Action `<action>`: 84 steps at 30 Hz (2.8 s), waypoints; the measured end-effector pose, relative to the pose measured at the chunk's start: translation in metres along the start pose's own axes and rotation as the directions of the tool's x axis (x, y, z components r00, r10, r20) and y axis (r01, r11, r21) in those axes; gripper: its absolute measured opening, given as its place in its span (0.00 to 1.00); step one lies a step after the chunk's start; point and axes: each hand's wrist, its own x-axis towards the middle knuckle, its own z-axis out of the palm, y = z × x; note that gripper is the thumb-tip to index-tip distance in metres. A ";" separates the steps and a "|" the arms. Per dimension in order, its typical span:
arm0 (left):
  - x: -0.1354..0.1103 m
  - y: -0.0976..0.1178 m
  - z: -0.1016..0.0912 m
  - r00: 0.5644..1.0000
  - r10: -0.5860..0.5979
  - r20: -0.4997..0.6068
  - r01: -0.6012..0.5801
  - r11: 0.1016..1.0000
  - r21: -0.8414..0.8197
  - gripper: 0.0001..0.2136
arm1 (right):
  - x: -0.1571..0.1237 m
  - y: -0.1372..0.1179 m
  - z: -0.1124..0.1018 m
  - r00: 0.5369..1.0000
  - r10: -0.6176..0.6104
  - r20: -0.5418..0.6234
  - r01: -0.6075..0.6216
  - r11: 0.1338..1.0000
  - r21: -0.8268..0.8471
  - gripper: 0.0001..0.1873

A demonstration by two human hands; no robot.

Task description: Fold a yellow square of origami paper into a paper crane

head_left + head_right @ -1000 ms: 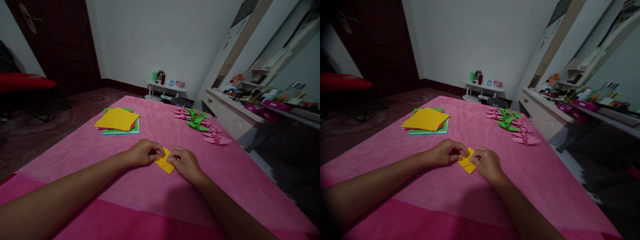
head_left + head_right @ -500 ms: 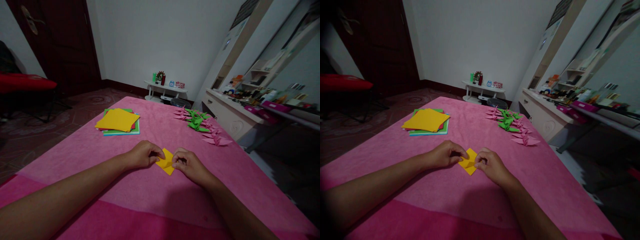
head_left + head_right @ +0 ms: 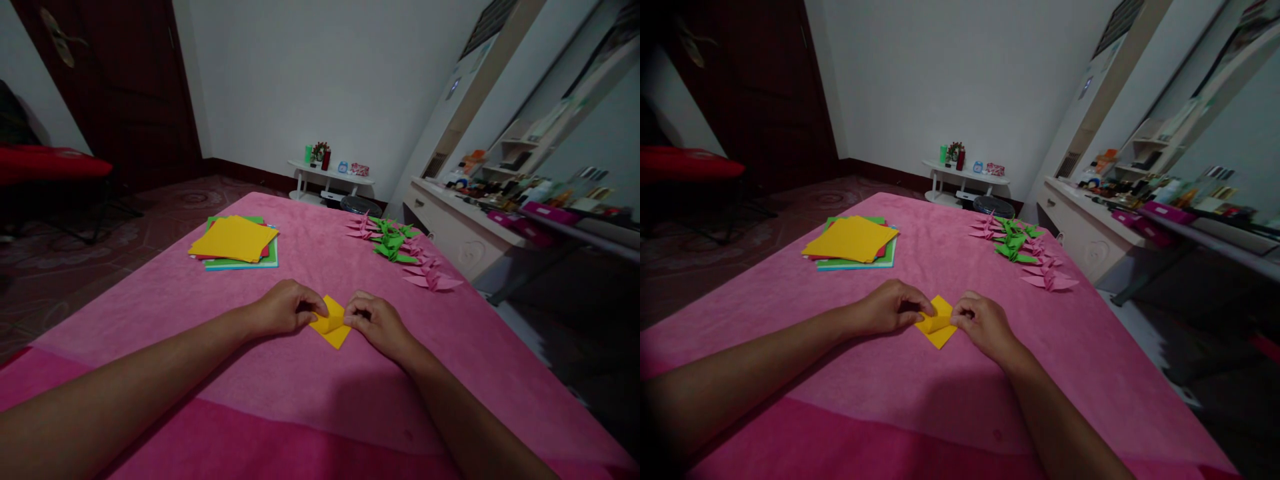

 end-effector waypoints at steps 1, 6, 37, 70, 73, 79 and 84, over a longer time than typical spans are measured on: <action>0.000 -0.001 0.000 1.000 0.002 -0.003 -0.002 1.000 0.002 0.14 | 0.000 -0.001 0.001 1.000 -0.004 -0.001 0.004 1.000 0.008 0.03; 0.000 -0.004 0.001 1.000 0.011 -0.004 -0.011 1.000 0.021 0.14 | 0.004 -0.001 0.009 1.000 -0.015 0.005 0.015 0.997 0.070 0.03; -0.001 -0.001 0.000 1.000 -0.016 0.006 0.016 0.999 -0.030 0.13 | 0.016 -0.011 0.015 0.984 0.146 0.102 -0.171 0.936 0.309 0.03; 0.000 -0.002 -0.001 1.000 -0.017 0.015 0.018 0.998 -0.053 0.13 | 0.009 -0.012 -0.014 0.926 0.009 0.379 -0.168 0.906 0.389 0.17; 0.000 -0.001 -0.001 1.000 -0.026 0.013 0.027 0.997 -0.065 0.13 | 0.008 -0.010 -0.021 0.925 -0.042 0.378 -0.101 0.932 0.349 0.19; 0.000 0.000 -0.001 1.000 -0.024 0.015 0.025 0.997 -0.077 0.12 | 0.009 -0.011 -0.010 0.957 -0.020 0.288 -0.087 0.930 0.356 0.10; 0.000 -0.001 -0.001 1.000 -0.027 0.012 0.027 0.997 -0.071 0.12 | 0.011 -0.009 0.008 0.989 0.085 0.118 -0.118 0.944 0.309 0.06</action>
